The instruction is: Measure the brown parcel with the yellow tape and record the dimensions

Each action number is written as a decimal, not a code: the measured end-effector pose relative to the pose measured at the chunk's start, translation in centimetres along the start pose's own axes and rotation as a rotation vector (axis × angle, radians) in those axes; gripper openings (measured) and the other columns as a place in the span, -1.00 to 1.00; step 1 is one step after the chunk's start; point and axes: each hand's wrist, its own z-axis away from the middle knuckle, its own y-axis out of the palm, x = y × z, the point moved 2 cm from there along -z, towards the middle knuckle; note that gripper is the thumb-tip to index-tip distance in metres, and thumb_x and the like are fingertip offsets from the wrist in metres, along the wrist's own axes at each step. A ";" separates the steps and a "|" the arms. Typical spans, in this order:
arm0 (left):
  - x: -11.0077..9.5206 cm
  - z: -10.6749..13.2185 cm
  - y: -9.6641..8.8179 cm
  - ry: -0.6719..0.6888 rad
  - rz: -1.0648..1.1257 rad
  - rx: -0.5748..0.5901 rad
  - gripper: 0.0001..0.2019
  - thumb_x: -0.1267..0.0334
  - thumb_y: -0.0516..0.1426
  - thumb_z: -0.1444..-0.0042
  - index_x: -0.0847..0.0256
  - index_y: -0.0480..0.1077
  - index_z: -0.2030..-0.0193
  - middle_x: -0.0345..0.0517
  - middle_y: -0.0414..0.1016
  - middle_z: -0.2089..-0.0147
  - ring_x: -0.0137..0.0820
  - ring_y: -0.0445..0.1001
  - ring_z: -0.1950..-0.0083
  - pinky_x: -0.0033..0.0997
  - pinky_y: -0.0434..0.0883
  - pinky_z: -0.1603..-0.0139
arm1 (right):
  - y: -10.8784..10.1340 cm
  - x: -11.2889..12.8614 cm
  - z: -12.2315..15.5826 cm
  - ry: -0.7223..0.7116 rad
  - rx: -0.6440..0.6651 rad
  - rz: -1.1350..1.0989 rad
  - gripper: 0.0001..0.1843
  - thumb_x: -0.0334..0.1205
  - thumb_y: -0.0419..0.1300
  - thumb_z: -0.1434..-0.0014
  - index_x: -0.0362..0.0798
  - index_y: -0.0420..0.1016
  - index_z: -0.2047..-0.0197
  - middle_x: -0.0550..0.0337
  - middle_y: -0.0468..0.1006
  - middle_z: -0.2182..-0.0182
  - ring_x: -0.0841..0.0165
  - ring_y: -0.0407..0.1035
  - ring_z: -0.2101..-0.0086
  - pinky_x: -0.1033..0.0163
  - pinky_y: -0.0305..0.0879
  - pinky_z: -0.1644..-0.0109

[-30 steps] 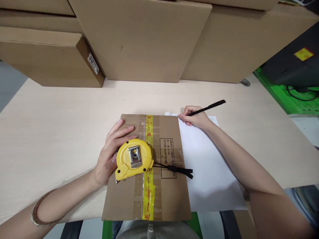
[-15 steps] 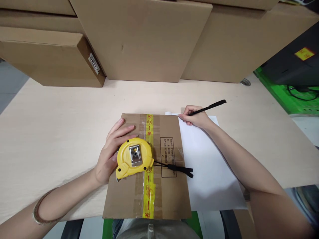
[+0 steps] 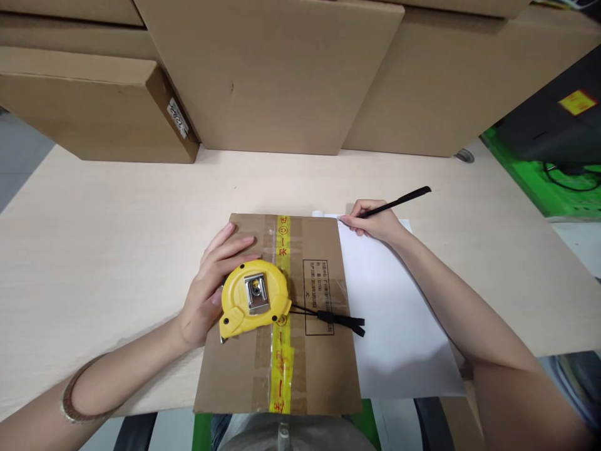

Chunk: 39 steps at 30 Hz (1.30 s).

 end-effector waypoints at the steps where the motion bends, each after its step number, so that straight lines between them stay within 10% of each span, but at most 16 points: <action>1: 0.0 0.0 0.0 0.001 -0.010 0.002 -0.51 0.07 -0.09 -0.46 -0.04 0.35 -0.44 -0.25 0.31 -0.52 -0.10 -0.02 -0.65 0.11 -0.07 -0.70 | 0.0 0.0 0.0 0.003 -0.003 0.000 -0.50 0.02 0.54 0.02 -0.02 0.33 0.60 0.26 0.46 0.68 0.50 0.28 0.69 0.32 0.14 0.60; 39: -0.4 -0.1 0.0 -0.014 -0.045 0.020 -0.51 0.04 -0.13 -0.49 0.02 0.35 -0.42 -0.14 0.32 -0.51 -0.05 -0.02 -0.66 0.19 -0.07 -0.69 | 0.8 0.4 0.4 0.025 0.059 -0.020 -0.53 -0.03 0.53 -0.01 -0.02 0.35 0.59 0.29 0.44 0.70 0.54 0.24 0.71 0.34 0.13 0.67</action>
